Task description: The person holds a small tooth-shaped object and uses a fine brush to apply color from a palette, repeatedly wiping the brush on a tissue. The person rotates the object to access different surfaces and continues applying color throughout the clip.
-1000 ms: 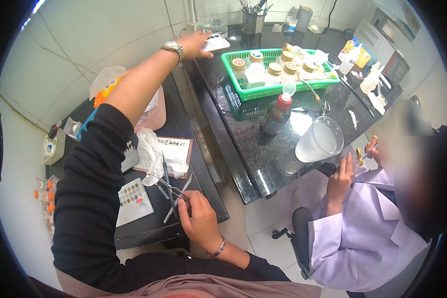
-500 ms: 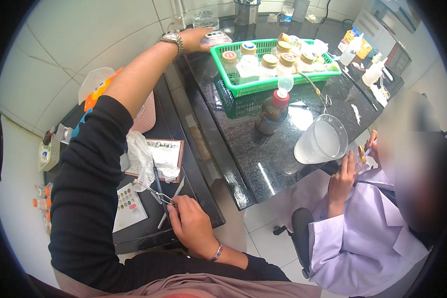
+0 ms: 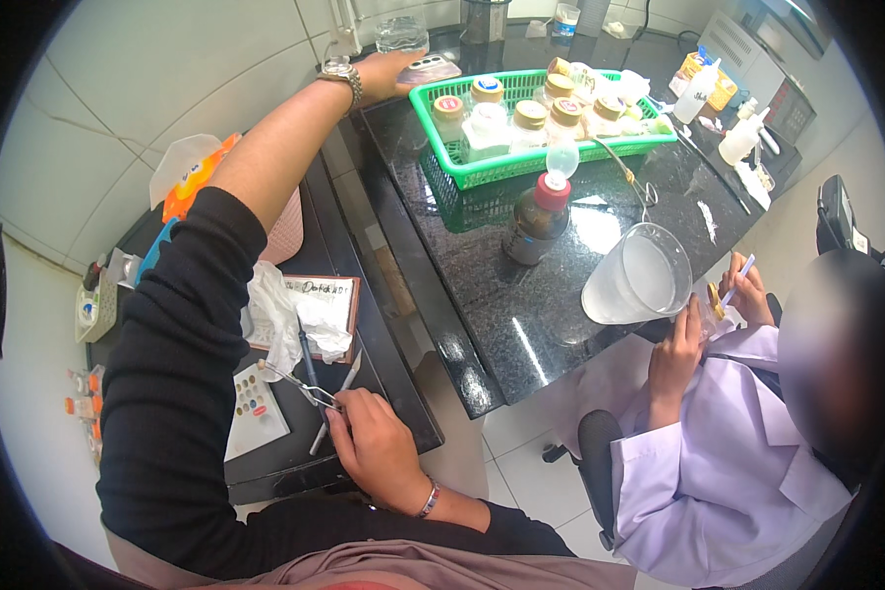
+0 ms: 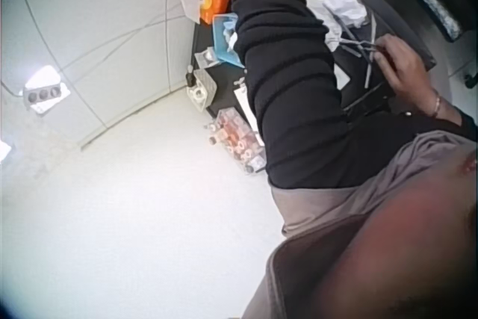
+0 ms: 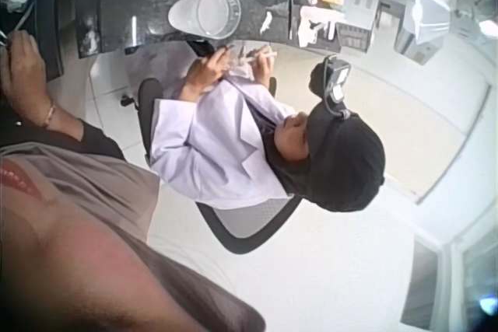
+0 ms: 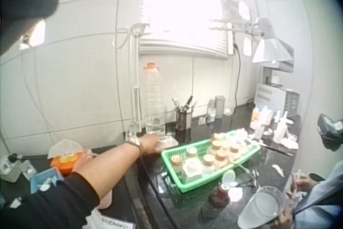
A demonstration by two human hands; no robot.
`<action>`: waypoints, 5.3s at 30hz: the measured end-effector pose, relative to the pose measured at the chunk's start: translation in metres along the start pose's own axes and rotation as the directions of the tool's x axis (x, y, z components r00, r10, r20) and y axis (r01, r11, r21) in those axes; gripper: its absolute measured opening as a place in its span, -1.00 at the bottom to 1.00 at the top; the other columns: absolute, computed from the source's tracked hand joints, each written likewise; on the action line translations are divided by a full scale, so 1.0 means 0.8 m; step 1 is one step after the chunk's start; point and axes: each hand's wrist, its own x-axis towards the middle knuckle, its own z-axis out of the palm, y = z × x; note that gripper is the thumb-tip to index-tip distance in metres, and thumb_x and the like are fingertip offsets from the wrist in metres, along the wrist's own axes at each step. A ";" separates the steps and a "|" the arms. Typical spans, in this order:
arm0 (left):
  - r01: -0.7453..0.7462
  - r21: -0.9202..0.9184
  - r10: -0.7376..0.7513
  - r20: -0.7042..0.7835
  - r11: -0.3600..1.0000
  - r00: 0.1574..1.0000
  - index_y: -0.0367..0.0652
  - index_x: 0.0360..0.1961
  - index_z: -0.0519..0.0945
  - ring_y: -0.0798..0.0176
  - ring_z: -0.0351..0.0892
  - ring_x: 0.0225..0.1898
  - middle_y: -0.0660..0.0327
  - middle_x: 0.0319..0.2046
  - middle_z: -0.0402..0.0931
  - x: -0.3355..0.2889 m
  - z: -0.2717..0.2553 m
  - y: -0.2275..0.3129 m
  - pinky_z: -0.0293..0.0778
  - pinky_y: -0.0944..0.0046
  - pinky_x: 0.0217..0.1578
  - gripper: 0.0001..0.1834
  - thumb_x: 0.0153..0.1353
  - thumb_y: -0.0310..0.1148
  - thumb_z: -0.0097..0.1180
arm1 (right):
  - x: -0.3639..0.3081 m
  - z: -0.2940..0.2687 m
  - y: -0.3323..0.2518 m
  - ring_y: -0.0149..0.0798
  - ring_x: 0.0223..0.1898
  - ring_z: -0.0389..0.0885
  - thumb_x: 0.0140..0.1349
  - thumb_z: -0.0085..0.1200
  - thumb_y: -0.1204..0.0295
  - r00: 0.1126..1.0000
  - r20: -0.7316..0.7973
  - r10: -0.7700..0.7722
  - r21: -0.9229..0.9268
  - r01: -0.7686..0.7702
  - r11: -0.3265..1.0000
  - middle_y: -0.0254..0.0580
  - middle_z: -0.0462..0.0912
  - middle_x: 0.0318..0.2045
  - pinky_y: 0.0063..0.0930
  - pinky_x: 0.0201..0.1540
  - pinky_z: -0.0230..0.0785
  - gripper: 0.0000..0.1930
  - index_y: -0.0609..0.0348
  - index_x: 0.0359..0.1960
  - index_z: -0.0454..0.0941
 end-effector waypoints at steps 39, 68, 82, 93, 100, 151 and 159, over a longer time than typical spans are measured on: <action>0.044 0.013 -0.046 0.182 0.999 0.982 -0.16 0.21 0.12 0.01 0.27 0.13 -0.01 0.11 0.27 0.033 -0.032 0.015 0.22 0.19 0.11 -0.07 -0.13 0.05 0.23 | 0.004 0.002 0.003 -0.17 -0.48 0.43 0.06 0.04 0.53 0.999 -0.010 -0.036 -0.010 0.036 0.999 -0.16 0.40 -0.55 -0.38 -0.42 0.28 -0.88 0.28 -0.36 0.41; 0.141 -0.195 -0.174 -0.167 0.971 0.971 -0.23 0.02 0.39 0.18 0.51 -0.15 0.06 -0.13 0.51 -0.447 -0.439 0.142 0.37 0.27 -0.08 -0.49 0.15 -0.10 0.02 | -0.012 0.033 -0.013 0.02 -0.48 0.46 0.17 -0.06 0.40 0.979 -0.183 -0.086 -0.093 0.069 0.993 0.06 0.49 -0.51 -0.27 -0.41 0.26 -0.84 0.28 -0.40 0.39; -0.350 -0.734 -0.556 -0.673 0.581 0.487 -0.32 -0.40 0.51 0.43 0.44 -0.52 0.16 -0.51 0.49 -0.695 -0.213 0.222 0.37 0.43 -0.43 -0.78 0.22 -0.39 -0.13 | -0.015 0.032 0.012 -0.51 -0.55 0.28 0.22 -0.04 0.36 0.964 -0.249 -0.096 -0.050 0.086 0.995 -0.36 0.36 -0.63 -0.59 -0.49 0.16 -0.80 0.30 -0.39 0.40; -0.065 -0.992 -0.462 -0.106 0.104 0.880 -0.30 0.02 0.34 0.35 0.46 -0.10 0.08 -0.14 0.49 -0.638 -0.061 0.214 0.39 0.37 -0.15 -0.59 0.28 -0.22 -0.12 | -0.053 0.115 -0.101 -0.63 -0.51 0.27 0.26 -0.09 0.40 0.968 0.225 0.109 0.413 -0.196 0.890 -0.47 0.37 -0.57 -0.74 -0.46 0.13 -0.87 0.22 -0.32 0.40; -0.098 -0.995 -0.420 -0.076 -0.029 0.904 -0.20 -0.17 0.24 0.23 0.46 -0.06 -0.03 -0.10 0.45 -0.642 -0.060 0.199 0.37 0.27 -0.07 -0.72 0.37 -0.23 -0.45 | -0.047 0.156 -0.096 -0.50 -0.61 0.35 0.23 -0.06 0.45 0.993 0.118 0.001 0.369 -0.045 0.928 -0.32 0.43 -0.63 -0.61 -0.50 0.21 -0.88 0.27 -0.30 0.41; -0.070 -0.983 -0.588 -0.158 0.171 0.793 -0.28 -0.29 0.44 0.60 0.18 -0.67 0.32 -0.66 0.35 -0.677 -0.055 0.165 0.09 0.56 -0.67 -0.77 0.31 -0.36 -0.24 | -0.040 0.093 -0.023 -0.38 -0.41 0.43 0.34 -0.27 0.21 0.976 -0.219 -0.012 0.484 0.119 0.867 -0.22 0.42 -0.53 -0.51 -0.28 0.33 -0.56 0.44 -0.07 0.35; 0.006 -0.969 -0.513 -0.125 0.246 0.849 -0.28 -0.29 0.48 0.53 0.32 -0.61 0.30 -0.66 0.37 -0.676 -0.056 0.170 0.25 0.51 -0.57 -0.79 0.28 -0.38 -0.16 | -0.029 0.095 -0.018 -0.33 -0.36 0.46 0.35 -0.37 0.14 0.951 -0.288 0.109 0.613 0.096 0.784 -0.12 0.39 -0.31 -0.47 -0.23 0.36 -0.59 0.30 -0.23 0.35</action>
